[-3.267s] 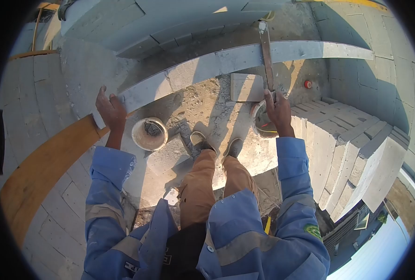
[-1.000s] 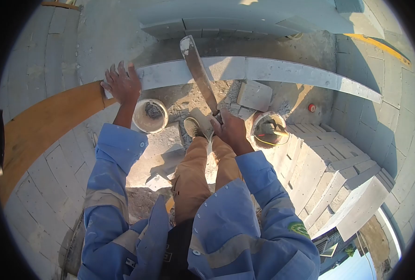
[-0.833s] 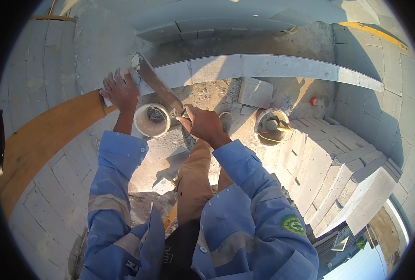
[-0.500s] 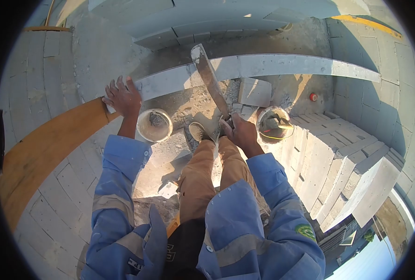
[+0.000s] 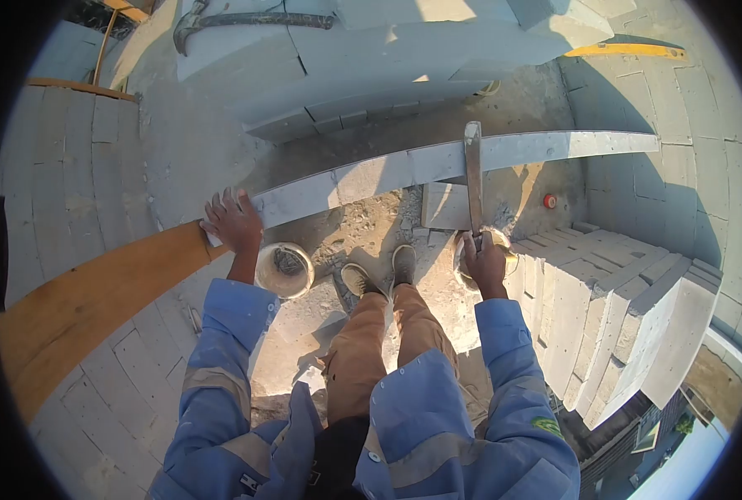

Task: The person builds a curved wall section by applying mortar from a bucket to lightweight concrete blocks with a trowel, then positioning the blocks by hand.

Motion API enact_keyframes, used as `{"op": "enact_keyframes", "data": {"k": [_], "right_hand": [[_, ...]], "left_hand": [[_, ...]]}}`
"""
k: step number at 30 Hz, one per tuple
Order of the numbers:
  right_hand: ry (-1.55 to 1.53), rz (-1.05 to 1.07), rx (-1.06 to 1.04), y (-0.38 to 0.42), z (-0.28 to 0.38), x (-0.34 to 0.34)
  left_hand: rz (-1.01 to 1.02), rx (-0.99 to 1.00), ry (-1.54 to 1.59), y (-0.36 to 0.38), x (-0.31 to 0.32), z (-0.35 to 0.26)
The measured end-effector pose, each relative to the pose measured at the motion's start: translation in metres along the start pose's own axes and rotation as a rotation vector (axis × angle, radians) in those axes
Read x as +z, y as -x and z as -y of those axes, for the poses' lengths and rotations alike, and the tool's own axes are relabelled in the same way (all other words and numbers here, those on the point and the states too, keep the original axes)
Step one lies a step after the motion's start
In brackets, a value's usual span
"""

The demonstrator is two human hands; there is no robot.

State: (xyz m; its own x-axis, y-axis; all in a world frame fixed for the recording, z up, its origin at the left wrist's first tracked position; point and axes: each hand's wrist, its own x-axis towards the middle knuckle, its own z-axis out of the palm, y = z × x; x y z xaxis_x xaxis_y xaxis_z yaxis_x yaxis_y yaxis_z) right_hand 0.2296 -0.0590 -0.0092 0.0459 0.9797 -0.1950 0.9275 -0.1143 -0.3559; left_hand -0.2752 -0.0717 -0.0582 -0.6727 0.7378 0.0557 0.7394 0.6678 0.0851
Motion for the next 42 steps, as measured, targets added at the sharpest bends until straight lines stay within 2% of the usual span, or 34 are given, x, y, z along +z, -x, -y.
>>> {"op": "enact_keyframes", "data": {"k": [1,3,5,7,9,11,12,13,14,15,17,18,19,21,23,24,25,27,28,30,31,33,35,37,39,40,42], "right_hand": [[0.015,-0.073,0.046,-0.002,-0.028,-0.011],[-0.101,-0.153,0.084,0.005,-0.037,-0.041],[-0.075,-0.037,0.132,0.014,-0.026,-0.064],[-0.028,0.003,0.067,0.014,-0.015,-0.074],[-0.121,0.043,0.046,0.012,0.015,-0.092],[-0.134,-0.036,-0.009,0.0,0.024,-0.09],[-0.141,-0.032,-0.008,-0.012,0.034,-0.099],[-0.27,-0.077,0.002,-0.03,0.05,-0.117],[-0.397,-0.121,0.012,-0.051,0.065,-0.14],[-0.356,-0.211,-0.068,-0.078,0.082,-0.17],[-0.423,-0.449,-0.212,-0.144,0.114,-0.229],[-0.421,-0.449,-0.245,-0.18,0.122,-0.261],[-0.312,-0.518,-0.291,-0.217,0.131,-0.293],[-0.013,-0.545,-0.256,-0.28,0.159,-0.354],[0.164,-0.534,-0.313,-0.35,0.17,-0.389],[0.276,-0.551,-0.324,-0.372,0.179,-0.397],[0.452,-0.858,-0.538,-0.38,0.19,-0.394],[0.058,-0.863,-0.802,-0.357,0.241,-0.366],[-0.096,-0.863,-1.055,-0.332,0.267,-0.338],[-0.308,-0.411,-1.331,-0.269,0.325,-0.276],[-0.352,-0.292,-1.474,-0.249,0.347,-0.235],[-0.311,-0.066,-1.442,-0.223,0.385,-0.157],[-0.199,-0.169,-1.287,-0.229,0.424,-0.099],[-0.038,-0.2,-1.028,-0.245,0.451,-0.062],[0.024,-0.292,-1.083,-0.258,0.459,-0.036],[0.037,-0.262,-1.053,-0.262,0.457,-0.034],[0.006,-0.287,-1.124,-0.269,0.461,-0.036]], "left_hand": [[0.022,-0.015,0.033,0.0,-0.004,-0.005],[0.02,-0.027,0.053,0.0,-0.004,-0.006],[0.068,-0.051,0.016,0.0,-0.01,-0.01],[0.046,-0.138,0.123,0.012,0.0,-0.027],[0.11,-0.056,0.191,0.046,-0.005,-0.074],[0.269,0.216,0.271,0.1,-0.025,-0.135],[0.232,0.445,0.494,0.132,-0.028,-0.157],[0.412,0.589,0.631,0.155,-0.046,-0.18],[0.435,0.709,0.628,0.174,-0.057,-0.199],[0.463,0.823,0.622,0.188,-0.062,-0.209],[0.467,0.759,0.684,0.199,-0.064,-0.213],[0.467,0.693,0.752,0.209,-0.067,-0.212],[0.468,0.636,0.739,0.211,-0.069,-0.207],[0.315,0.518,0.738,0.188,-0.062,-0.183],[0.309,0.402,0.55,0.158,-0.061,-0.156],[0.218,0.366,0.496,0.143,-0.055,-0.142],[0.127,0.34,0.443,0.126,-0.046,-0.13],[0.057,0.22,0.29,0.095,-0.032,-0.115],[0.019,0.168,0.282,0.078,-0.031,-0.119],[0.001,0.108,0.266,0.051,-0.026,-0.128],[-0.005,0.052,0.253,0.04,-0.019,-0.139],[0.007,0.0,0.234,0.027,-0.01,-0.161],[0.143,-0.172,0.105,0.018,-0.011,-0.18],[0.185,-0.197,0.115,0.02,-0.008,-0.183],[0.139,-0.202,0.126,0.019,-0.009,-0.18],[0.079,-0.197,0.125,0.019,-0.003,-0.18],[0.12,-0.2,0.125,0.016,-0.007,-0.182]]}}
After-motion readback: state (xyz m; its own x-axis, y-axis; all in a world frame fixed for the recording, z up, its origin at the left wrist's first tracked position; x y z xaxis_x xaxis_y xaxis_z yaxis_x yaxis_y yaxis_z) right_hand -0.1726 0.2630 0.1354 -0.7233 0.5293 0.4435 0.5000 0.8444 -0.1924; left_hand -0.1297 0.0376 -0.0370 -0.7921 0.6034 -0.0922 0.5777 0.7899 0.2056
